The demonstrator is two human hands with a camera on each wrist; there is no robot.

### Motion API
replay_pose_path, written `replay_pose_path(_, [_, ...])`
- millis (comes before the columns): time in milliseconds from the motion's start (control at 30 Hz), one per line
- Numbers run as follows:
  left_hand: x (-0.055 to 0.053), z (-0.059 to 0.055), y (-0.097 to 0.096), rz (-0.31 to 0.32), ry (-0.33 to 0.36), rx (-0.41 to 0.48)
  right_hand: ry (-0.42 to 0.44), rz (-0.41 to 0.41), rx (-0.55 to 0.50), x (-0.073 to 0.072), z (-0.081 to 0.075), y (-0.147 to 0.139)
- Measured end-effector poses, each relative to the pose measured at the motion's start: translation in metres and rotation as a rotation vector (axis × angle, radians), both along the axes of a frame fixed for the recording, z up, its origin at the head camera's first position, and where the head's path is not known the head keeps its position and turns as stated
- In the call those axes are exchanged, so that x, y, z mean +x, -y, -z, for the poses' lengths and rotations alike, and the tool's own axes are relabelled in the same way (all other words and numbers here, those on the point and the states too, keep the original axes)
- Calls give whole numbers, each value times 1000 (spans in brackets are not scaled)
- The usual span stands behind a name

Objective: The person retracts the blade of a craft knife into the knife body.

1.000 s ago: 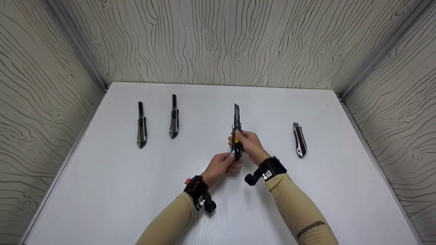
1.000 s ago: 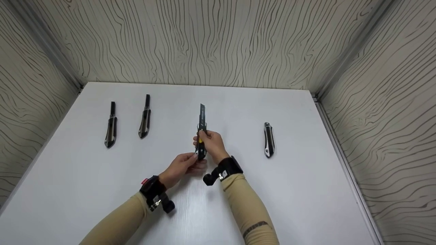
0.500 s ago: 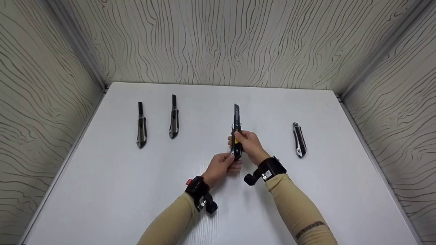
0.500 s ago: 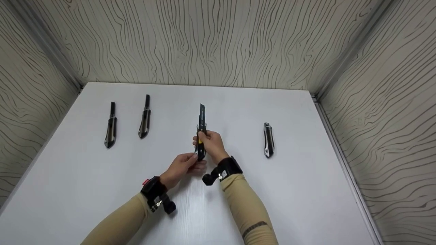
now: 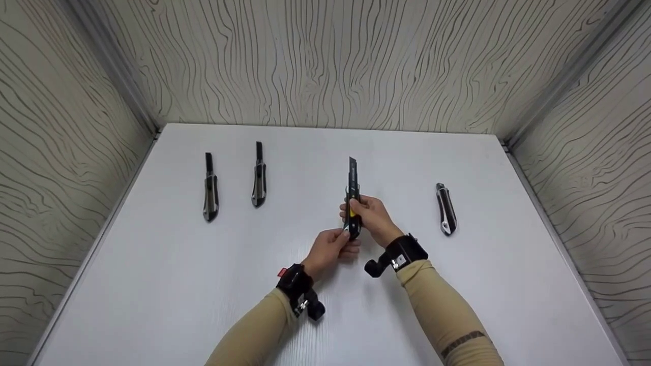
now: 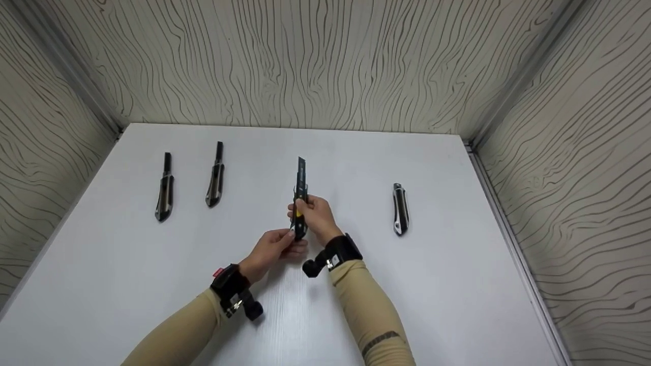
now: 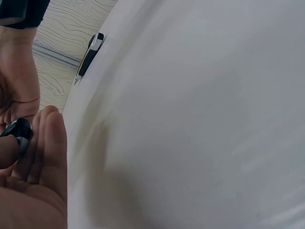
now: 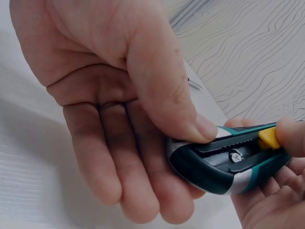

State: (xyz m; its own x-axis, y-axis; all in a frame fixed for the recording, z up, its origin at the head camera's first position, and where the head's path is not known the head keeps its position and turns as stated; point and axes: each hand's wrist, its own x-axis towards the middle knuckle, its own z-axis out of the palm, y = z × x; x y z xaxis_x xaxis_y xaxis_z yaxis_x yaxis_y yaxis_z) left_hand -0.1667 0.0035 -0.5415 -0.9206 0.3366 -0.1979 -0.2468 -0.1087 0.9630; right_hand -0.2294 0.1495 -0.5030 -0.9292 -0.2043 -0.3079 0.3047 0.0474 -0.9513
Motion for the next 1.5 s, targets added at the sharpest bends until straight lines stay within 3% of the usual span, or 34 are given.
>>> replay_pose_path(367, [0, 0, 3, -8, 15, -10, 5, -32, -44, 0, 3, 0])
replay_pose_path(667, [0, -3, 5, 5, -25, -4, 14, -21, -130, 2, 5, -1])
replay_pose_path(1033, [4, 1, 4, 56, 15, 36, 22, -1, -74, 3, 5, 2])
replay_pose_path(1500, [3, 2, 1, 18, 14, 17, 7, 4, -63, 3, 4, 2])
